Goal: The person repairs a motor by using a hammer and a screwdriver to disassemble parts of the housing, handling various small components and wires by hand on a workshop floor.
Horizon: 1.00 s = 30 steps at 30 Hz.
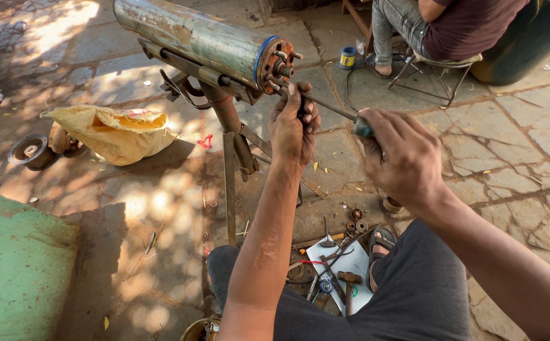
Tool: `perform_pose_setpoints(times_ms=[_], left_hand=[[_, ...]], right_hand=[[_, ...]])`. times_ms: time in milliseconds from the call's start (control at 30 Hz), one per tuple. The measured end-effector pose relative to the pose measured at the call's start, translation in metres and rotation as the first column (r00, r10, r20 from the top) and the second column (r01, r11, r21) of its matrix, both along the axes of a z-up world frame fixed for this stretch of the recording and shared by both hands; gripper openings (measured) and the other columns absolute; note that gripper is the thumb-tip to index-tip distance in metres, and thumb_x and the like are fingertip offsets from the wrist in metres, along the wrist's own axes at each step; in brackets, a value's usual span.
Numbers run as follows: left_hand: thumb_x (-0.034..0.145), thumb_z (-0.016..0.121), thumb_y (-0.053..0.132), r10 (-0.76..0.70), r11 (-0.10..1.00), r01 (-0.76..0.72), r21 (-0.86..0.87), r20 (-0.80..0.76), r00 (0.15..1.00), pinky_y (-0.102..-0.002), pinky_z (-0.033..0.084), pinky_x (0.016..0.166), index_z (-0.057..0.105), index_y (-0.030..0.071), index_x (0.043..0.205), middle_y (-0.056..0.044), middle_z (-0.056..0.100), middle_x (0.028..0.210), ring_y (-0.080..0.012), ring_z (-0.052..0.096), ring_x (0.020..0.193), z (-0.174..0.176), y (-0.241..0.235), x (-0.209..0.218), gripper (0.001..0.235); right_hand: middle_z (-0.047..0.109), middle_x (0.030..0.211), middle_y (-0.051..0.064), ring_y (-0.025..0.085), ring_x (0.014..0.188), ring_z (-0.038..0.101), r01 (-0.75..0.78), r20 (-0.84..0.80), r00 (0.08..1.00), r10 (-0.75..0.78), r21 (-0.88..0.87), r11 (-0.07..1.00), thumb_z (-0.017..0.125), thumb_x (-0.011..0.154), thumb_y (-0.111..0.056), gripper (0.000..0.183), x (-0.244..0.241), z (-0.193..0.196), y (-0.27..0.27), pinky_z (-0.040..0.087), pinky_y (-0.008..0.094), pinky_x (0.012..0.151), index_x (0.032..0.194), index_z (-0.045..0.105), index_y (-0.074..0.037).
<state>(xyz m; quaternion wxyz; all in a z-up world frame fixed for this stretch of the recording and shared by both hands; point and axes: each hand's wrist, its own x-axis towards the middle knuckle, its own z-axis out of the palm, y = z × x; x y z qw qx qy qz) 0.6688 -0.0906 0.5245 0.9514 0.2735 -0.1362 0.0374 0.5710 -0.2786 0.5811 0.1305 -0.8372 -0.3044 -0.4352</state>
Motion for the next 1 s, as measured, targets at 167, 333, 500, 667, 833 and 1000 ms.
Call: perform_pose_setpoints(times_ms=[167, 333, 500, 667, 833, 1000], left_hand=[[0.108, 0.055, 0.031, -0.017, 0.999, 0.018, -0.031, 0.042, 0.999, -0.024, 0.036, 0.051, 0.065, 0.0, 0.111, -0.001, 0.055, 0.073, -0.0075, 0.046, 0.06, 0.006, 0.004, 0.0, 0.033], [0.109, 0.053, 0.035, -0.105, 0.993, 0.107, -0.048, 0.053, 0.993, -0.023, 0.033, 0.049, 0.065, 0.002, 0.105, 0.0, 0.052, 0.069, -0.0071, 0.043, 0.057, 0.007, 0.008, 0.002, 0.035], [0.109, 0.054, 0.034, -0.037, 0.998, 0.038, -0.045, 0.032, 0.999, -0.023, 0.03, 0.046, 0.064, 0.006, 0.094, 0.001, 0.049, 0.064, -0.0074, 0.04, 0.054, 0.008, 0.003, 0.01, 0.034], [0.108, 0.055, 0.036, -0.048, 0.998, 0.048, -0.032, 0.004, 0.999, -0.023, 0.028, 0.045, 0.064, 0.008, 0.092, 0.003, 0.047, 0.062, -0.0062, 0.036, 0.051, 0.01, 0.0, 0.011, 0.033], [0.107, 0.055, 0.038, -0.057, 0.998, 0.058, -0.02, 0.016, 0.998, -0.024, 0.025, 0.044, 0.063, 0.009, 0.09, 0.004, 0.043, 0.06, -0.0062, 0.032, 0.05, 0.008, 0.002, 0.016, 0.034], [0.108, 0.054, 0.039, -0.156, 0.987, 0.156, -0.027, -0.003, 0.988, -0.022, 0.022, 0.043, 0.062, 0.011, 0.088, 0.005, 0.039, 0.059, -0.0061, 0.029, 0.05, 0.011, 0.01, 0.015, 0.035]], right_hand=[[0.076, 0.114, 0.017, 0.028, 0.102, 0.076, 0.019, 0.054, 0.998, -0.012, -0.126, 0.992, 0.066, 0.09, -0.002, 0.035, 0.001, 0.018, 0.009, 0.063, 0.036, 0.086, 0.125, 0.069, 0.004], [0.077, 0.098, 0.015, 0.024, 0.081, 0.073, 0.317, -0.674, 0.543, 0.5, 0.717, 0.621, 0.071, 0.1, -0.025, 0.028, 0.005, 0.043, 0.019, 0.064, 0.041, 0.075, 0.112, 0.071, 0.0], [0.074, 0.098, 0.024, 0.03, 0.084, 0.073, -0.006, -0.211, 0.976, 0.059, 0.241, 0.97, 0.062, 0.092, -0.038, 0.055, -0.01, 0.044, 0.011, 0.063, 0.038, 0.077, 0.112, 0.066, 0.013], [0.074, 0.096, 0.029, 0.036, 0.081, 0.069, 0.19, -0.588, 0.809, -0.019, 0.23, 0.955, 0.05, 0.095, -0.055, 0.079, 0.002, 0.047, 0.001, 0.059, 0.041, 0.072, 0.115, 0.066, 0.02], [0.069, 0.088, 0.025, 0.034, 0.076, 0.063, 0.125, -0.667, 0.736, 0.114, 0.3, 0.946, 0.045, 0.101, -0.059, 0.076, 0.009, 0.044, -0.015, 0.057, 0.042, 0.065, 0.103, 0.063, 0.014], [0.063, 0.078, 0.019, 0.029, 0.07, 0.057, 0.166, 0.146, 0.981, -0.124, -0.323, 0.932, 0.041, 0.106, -0.06, 0.072, 0.032, 0.025, -0.029, 0.054, 0.043, 0.059, 0.088, 0.059, 0.007]])
